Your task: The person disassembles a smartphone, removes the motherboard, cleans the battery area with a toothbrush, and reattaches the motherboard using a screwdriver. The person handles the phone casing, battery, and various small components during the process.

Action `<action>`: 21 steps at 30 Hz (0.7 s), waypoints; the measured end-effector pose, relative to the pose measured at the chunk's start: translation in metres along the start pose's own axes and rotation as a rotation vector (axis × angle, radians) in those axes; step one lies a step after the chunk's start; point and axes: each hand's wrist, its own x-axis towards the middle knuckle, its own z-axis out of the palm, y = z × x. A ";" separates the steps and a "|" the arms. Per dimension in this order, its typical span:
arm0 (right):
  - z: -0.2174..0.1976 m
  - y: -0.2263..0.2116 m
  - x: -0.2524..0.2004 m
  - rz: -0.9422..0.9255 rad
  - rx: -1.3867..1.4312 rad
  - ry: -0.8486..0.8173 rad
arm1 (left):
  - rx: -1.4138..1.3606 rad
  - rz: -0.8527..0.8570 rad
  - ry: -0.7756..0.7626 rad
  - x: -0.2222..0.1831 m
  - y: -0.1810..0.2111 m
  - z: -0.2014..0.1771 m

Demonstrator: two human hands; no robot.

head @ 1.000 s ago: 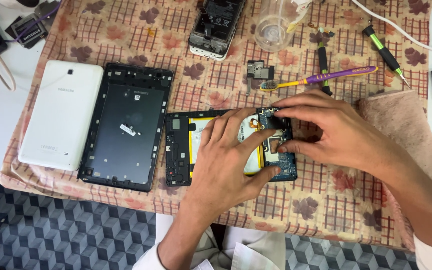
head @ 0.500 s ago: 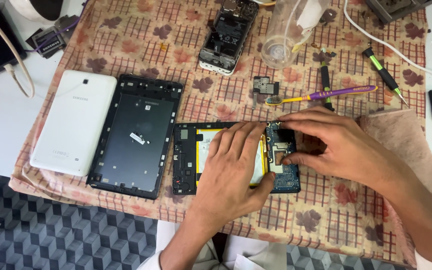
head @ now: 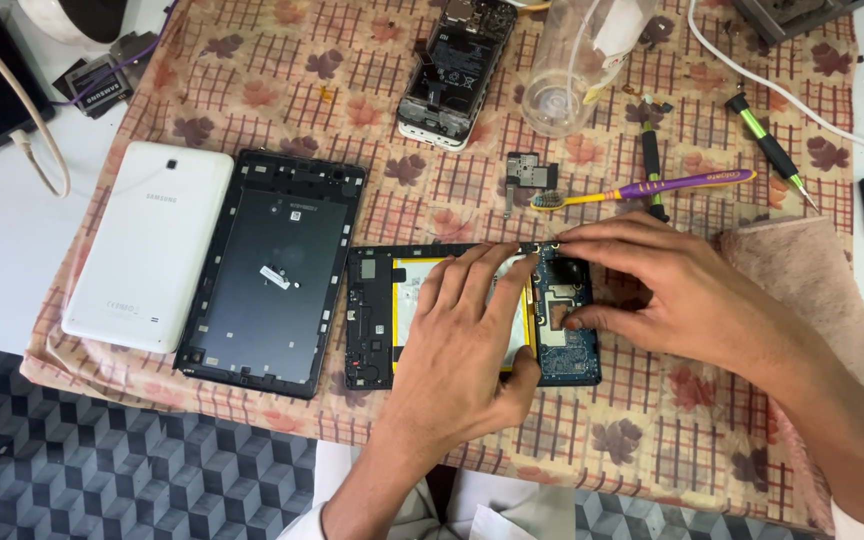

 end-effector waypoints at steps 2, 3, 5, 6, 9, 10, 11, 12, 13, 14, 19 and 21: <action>-0.001 -0.003 0.001 0.010 0.007 -0.004 | 0.011 0.006 0.007 0.000 0.001 0.000; -0.002 -0.004 0.002 0.024 0.010 -0.009 | 0.020 0.005 0.008 0.000 0.002 0.000; -0.001 -0.006 0.003 0.031 -0.007 -0.015 | 0.034 0.007 0.016 0.000 0.002 0.001; 0.000 -0.007 0.004 0.024 -0.027 -0.016 | 0.041 0.010 0.024 0.000 0.002 0.002; 0.002 -0.007 0.004 0.090 -0.048 -0.075 | 0.071 0.015 0.037 0.001 0.002 0.004; 0.003 -0.006 0.004 0.127 -0.049 -0.104 | 0.083 0.016 0.041 0.001 0.002 0.005; 0.003 -0.006 0.004 0.106 -0.051 -0.102 | 0.088 0.016 0.043 0.001 0.002 0.005; 0.003 -0.005 0.004 0.086 -0.054 -0.100 | 0.093 0.015 0.044 0.001 0.003 0.005; 0.003 -0.005 0.004 0.064 -0.057 -0.099 | 0.098 0.013 0.047 0.001 0.003 0.006; 0.003 -0.004 0.004 0.062 -0.056 -0.099 | 0.099 0.014 0.047 0.001 0.004 0.006; 0.003 -0.003 0.003 0.008 -0.039 -0.073 | 0.105 0.016 0.042 0.001 0.003 0.006; 0.003 -0.004 0.004 0.076 -0.042 -0.115 | 0.098 0.018 0.044 0.001 0.002 0.006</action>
